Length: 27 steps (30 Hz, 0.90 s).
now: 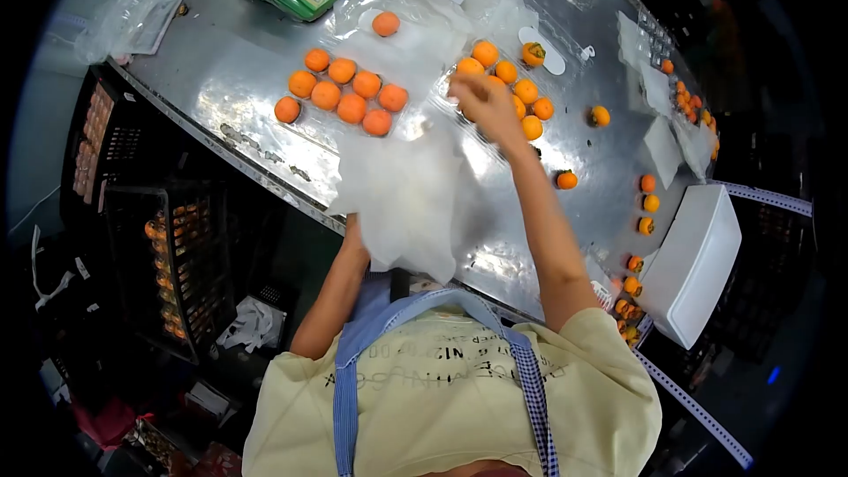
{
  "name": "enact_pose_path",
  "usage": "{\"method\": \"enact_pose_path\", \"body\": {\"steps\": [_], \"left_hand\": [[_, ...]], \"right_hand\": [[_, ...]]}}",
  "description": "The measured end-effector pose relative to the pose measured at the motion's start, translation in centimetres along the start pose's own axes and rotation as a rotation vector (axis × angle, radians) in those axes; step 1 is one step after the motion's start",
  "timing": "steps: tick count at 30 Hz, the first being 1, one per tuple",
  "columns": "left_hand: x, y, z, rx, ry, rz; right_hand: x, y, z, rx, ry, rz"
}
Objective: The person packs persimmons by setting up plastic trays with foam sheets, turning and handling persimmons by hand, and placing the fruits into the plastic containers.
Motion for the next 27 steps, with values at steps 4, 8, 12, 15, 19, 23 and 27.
{"method": "enact_pose_path", "body": {"steps": [4,8,12,15,19,23,27], "left_hand": [[-2.0,-2.1,-0.7,-0.011,-0.009,0.035],[-3.3,-4.3,-1.2,-0.028,-0.039,0.055],[-5.1,-9.0,-0.4,-0.152,0.048,0.134],[-13.3,-16.9,-3.7,-0.322,0.348,0.184],[-29.6,-30.8,-10.0,-0.421,0.798,0.375],[-36.7,-37.8,-13.5,-0.757,1.001,0.636],[-39.1,-53.1,-18.0,-0.202,1.096,0.562]], "right_hand": [[-1.5,-1.4,-10.6,-0.25,0.239,0.116],[-3.8,-1.4,-15.4,-0.418,0.289,0.198],[-12.3,-4.2,-22.8,-0.517,0.317,0.442],[-6.2,-2.8,-16.8,-0.468,0.263,-0.274],[-5.3,-5.1,-16.1,-0.573,0.283,-0.281],[-2.2,-3.7,-12.9,-0.551,0.246,-0.9],[-3.7,-7.3,-11.2,-0.593,0.031,-1.082]]}}
Point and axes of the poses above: each hand's wrist, its own z-axis away from the middle knuckle, its own y-axis out of the palm, x = y × z, the point moved 3 cm from there along -z, towards the middle knuckle, and after that the axes turned 12 degrees about y, right-handed, at the moved point
